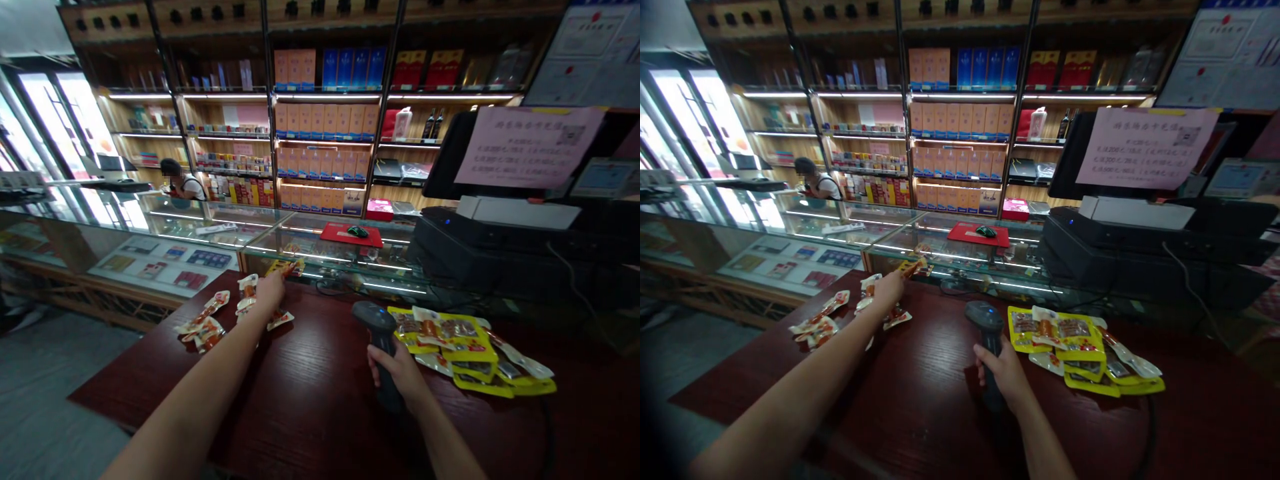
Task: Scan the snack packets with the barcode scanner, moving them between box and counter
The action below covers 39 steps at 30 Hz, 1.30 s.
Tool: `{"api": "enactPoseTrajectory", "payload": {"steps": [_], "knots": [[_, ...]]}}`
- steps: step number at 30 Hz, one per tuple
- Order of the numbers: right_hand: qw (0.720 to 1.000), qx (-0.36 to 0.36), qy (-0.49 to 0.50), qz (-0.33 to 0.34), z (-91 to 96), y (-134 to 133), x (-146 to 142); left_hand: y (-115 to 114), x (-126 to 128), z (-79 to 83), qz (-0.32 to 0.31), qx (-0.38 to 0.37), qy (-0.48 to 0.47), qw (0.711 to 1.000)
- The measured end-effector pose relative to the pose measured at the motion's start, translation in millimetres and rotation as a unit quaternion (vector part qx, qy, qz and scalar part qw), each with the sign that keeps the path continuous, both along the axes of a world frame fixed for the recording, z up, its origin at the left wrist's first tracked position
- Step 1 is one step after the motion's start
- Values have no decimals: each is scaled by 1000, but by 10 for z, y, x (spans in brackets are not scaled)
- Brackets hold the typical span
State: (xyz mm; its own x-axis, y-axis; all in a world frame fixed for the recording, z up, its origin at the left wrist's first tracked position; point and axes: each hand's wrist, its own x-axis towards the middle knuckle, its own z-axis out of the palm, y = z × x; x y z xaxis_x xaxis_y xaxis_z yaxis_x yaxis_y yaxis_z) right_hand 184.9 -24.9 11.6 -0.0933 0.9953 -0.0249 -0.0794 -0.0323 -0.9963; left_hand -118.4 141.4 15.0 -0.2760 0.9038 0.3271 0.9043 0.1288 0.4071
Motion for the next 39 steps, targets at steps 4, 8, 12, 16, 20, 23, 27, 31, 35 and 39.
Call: {"api": "enactPoseTrajectory", "payload": {"steps": [4,8,12,16,20,23,27,31,35,39], "knots": [[1000,-7,7,-4,35,-26,10,-137,171,233,-54,24,-296,953],[1000,1,10,2,53,-52,19,-409,396,306,-193,-86,-654,727],[1000,13,22,11,43,-69,36,-657,653,216,-244,-177,-795,526],[999,18,38,23,52,-90,43,-794,876,106,-266,-216,-829,442],[999,15,27,22,76,-116,29,-829,990,-15,-292,-219,-832,417],[999,9,10,34,67,-127,22,-779,1016,-137,-266,-177,-854,411],[997,-14,-23,77,36,-140,20,-670,1016,-280,-203,-94,-861,457],[988,-30,-59,143,22,-165,-13,-621,1034,-322,-189,-37,-851,489],[979,-22,-78,189,12,-191,-64,-633,1069,-301,-197,-13,-851,487],[980,-21,-90,177,-2,-193,-73,-643,1090,-283,-203,-21,-849,488]]}}
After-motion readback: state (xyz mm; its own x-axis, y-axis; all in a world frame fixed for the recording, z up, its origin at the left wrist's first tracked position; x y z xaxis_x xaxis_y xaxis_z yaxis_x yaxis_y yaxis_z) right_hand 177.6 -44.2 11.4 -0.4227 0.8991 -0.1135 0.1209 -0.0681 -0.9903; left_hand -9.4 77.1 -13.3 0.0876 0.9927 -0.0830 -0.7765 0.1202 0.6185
